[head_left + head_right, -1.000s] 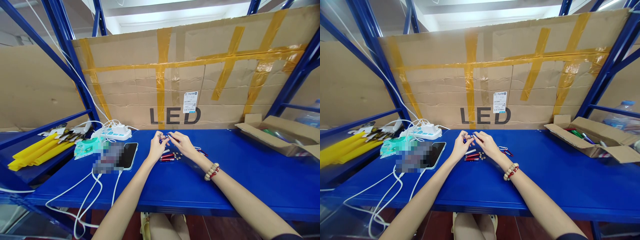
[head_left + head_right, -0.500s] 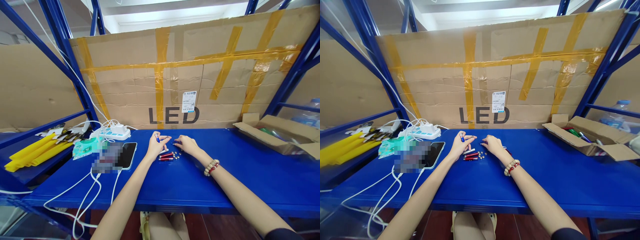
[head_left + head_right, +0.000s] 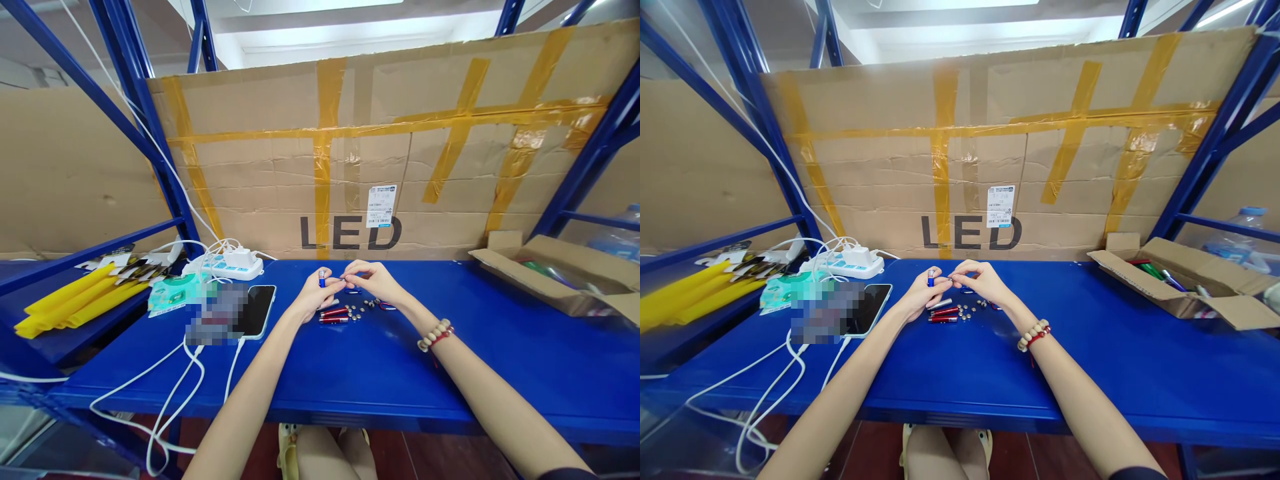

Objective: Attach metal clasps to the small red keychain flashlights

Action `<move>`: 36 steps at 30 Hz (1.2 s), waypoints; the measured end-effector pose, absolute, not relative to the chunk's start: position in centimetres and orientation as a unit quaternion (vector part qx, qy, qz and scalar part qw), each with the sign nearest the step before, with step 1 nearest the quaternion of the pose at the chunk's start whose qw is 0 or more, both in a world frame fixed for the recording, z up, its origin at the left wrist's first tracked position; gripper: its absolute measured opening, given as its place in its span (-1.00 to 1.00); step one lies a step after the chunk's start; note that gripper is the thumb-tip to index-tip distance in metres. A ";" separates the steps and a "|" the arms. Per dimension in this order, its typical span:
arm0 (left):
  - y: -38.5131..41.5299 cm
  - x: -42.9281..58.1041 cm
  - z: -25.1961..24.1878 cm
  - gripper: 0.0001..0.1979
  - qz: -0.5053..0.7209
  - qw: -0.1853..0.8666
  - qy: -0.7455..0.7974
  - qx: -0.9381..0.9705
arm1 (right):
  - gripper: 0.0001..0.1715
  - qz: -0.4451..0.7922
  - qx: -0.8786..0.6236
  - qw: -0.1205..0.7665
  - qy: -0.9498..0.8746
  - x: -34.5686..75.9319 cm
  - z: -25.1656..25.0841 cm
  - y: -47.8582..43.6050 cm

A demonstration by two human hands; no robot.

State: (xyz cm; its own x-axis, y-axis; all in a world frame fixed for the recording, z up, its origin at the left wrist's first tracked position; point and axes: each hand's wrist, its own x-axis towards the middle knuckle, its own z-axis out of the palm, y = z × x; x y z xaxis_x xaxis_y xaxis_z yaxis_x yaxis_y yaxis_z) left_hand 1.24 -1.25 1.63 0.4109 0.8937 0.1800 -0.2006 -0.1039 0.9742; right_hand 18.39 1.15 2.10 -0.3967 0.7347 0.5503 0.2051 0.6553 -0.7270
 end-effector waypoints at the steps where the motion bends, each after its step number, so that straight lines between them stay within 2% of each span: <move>1: -1.2 1.2 1.6 -0.45 0.449 0.602 0.295 0.591 | -0.68 0.297 -0.296 0.454 -0.786 18.5 2.1 1.1; 9: -1.5 1.2 1.8 -0.44 0.428 0.597 0.308 0.605 | -0.74 0.292 -0.306 0.385 -0.820 18.9 3.4 0.3; 16: -0.4 1.6 0.6 -0.58 0.476 0.561 0.354 0.577 | -0.67 0.254 -0.365 0.500 -0.744 18.6 2.9 0.9; 21: -0.2 2.1 0.2 -0.65 0.506 0.457 0.349 0.643 | -0.66 0.257 -0.373 0.547 -0.704 18.4 3.0 0.9; 24: -0.7 2.1 0.5 -0.71 0.484 0.396 0.347 0.699 | -0.66 0.258 -0.374 0.537 -0.711 18.4 3.2 0.6; 28: -1.3 2.0 1.1 -0.78 0.470 0.371 0.358 0.716 | -0.71 0.234 -0.371 0.503 -0.745 18.4 3.5 0.1; 32: -1.7 1.9 1.5 -0.79 0.468 0.346 0.366 0.726 | -0.77 0.199 -0.359 0.478 -0.777 18.6 3.9 0.1; 36: -1.9 1.7 1.7 -0.76 0.446 0.289 0.372 0.761 | -0.77 0.226 -0.370 0.449 -0.781 19.2 4.1 0.2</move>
